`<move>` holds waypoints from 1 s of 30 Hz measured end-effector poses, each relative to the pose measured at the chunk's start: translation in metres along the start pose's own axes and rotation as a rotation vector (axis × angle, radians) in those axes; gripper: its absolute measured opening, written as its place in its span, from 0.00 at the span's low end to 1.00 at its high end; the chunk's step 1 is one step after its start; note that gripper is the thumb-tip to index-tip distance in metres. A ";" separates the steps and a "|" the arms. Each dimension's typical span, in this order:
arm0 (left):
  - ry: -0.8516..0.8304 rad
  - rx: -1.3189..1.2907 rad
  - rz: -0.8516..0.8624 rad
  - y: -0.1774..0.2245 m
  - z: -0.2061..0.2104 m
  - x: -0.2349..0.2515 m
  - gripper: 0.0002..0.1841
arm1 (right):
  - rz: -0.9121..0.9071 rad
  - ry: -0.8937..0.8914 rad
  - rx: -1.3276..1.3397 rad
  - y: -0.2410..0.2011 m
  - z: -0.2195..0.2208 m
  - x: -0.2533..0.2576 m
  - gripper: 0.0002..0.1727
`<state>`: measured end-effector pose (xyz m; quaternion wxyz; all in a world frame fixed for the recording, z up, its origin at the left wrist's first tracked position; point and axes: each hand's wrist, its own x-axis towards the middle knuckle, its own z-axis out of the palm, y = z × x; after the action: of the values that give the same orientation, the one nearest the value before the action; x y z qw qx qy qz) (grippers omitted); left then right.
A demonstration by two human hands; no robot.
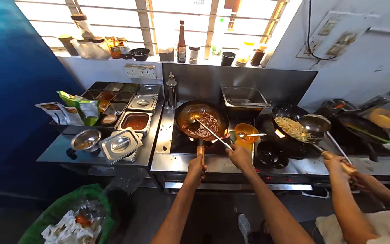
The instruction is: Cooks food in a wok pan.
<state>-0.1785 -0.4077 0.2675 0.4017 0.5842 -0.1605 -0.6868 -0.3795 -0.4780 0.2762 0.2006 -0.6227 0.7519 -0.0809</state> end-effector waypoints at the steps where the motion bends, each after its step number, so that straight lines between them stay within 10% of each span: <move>1: -0.002 -0.006 0.000 0.000 0.000 0.000 0.25 | 0.016 0.026 -0.005 0.013 0.002 0.003 0.17; 12: -0.114 -0.186 -0.062 0.000 0.003 0.002 0.25 | 0.047 0.037 0.678 0.066 0.105 -0.094 0.20; 20: -0.226 -0.142 -0.076 -0.007 -0.015 0.000 0.38 | 0.138 -0.139 0.609 0.014 0.044 -0.081 0.22; 24: -0.292 -0.040 -0.071 -0.026 -0.060 -0.009 0.49 | 0.250 -0.257 1.009 0.014 0.049 -0.067 0.28; 30: 0.017 0.118 0.010 -0.153 -0.218 -0.017 0.27 | 0.454 0.064 1.112 0.112 0.134 -0.122 0.24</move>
<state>-0.0317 -0.2452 0.1151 0.3713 0.6119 -0.2002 -0.6690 -0.4091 -0.3191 0.1380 0.4858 -0.2456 0.7167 -0.4359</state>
